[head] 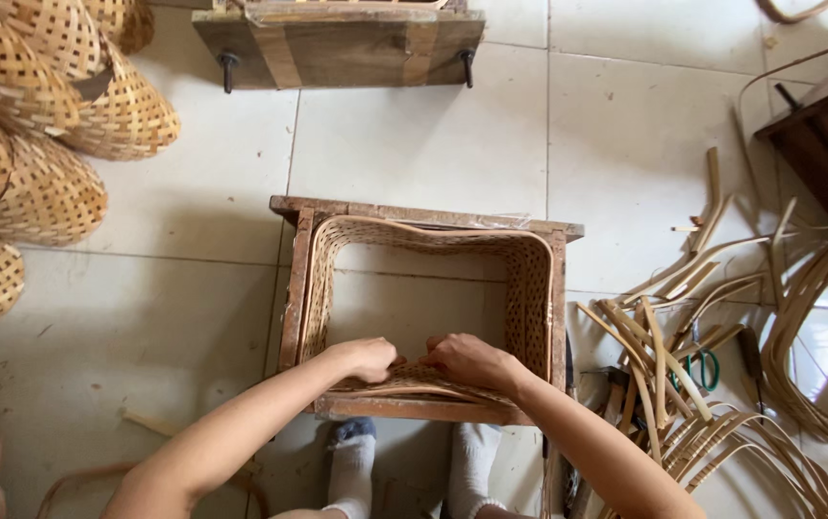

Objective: The person weaves a rectangular basket by inserting and securing bamboo strips into a wooden mold. They use a hammer to tap the strips into place and adjust the frame as needed.

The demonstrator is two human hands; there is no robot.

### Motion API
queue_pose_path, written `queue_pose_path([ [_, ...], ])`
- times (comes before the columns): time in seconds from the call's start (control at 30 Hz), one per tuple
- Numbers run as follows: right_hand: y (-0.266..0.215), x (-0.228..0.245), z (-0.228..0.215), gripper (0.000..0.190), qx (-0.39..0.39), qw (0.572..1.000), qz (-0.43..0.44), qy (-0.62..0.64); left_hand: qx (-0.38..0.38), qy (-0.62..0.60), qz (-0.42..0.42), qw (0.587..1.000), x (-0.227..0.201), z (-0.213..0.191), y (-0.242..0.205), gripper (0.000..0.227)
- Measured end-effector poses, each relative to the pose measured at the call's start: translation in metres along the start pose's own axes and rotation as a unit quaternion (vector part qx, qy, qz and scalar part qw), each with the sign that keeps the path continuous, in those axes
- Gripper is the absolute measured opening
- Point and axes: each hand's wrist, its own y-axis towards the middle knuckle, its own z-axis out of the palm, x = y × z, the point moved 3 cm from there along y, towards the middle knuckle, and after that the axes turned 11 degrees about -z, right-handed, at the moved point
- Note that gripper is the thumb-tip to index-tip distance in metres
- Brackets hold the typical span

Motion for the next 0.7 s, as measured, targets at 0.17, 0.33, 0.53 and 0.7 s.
queue_pose_path([
  [0.17,-0.055,-0.049,0.034,0.024,0.275,0.937,0.205,0.068,-0.107,-0.216,0.057,0.969,-0.044,-0.031,-0.029,0.031],
  [0.33,-0.082,-0.091,0.06,0.017,0.325,0.918,0.178,-0.14,-0.224,-0.241,0.115,0.937,-0.048,-0.042,-0.035,0.024],
  [0.53,-0.078,-0.107,0.084,0.016,0.326,0.914,0.184,-0.158,-0.234,-0.296,0.066,0.923,-0.055,-0.036,-0.051,0.025],
  [0.7,-0.076,-0.105,0.08,0.014,0.325,0.909,0.194,-0.177,-0.3,-0.268,0.111,0.909,-0.056,-0.051,-0.064,0.02],
])
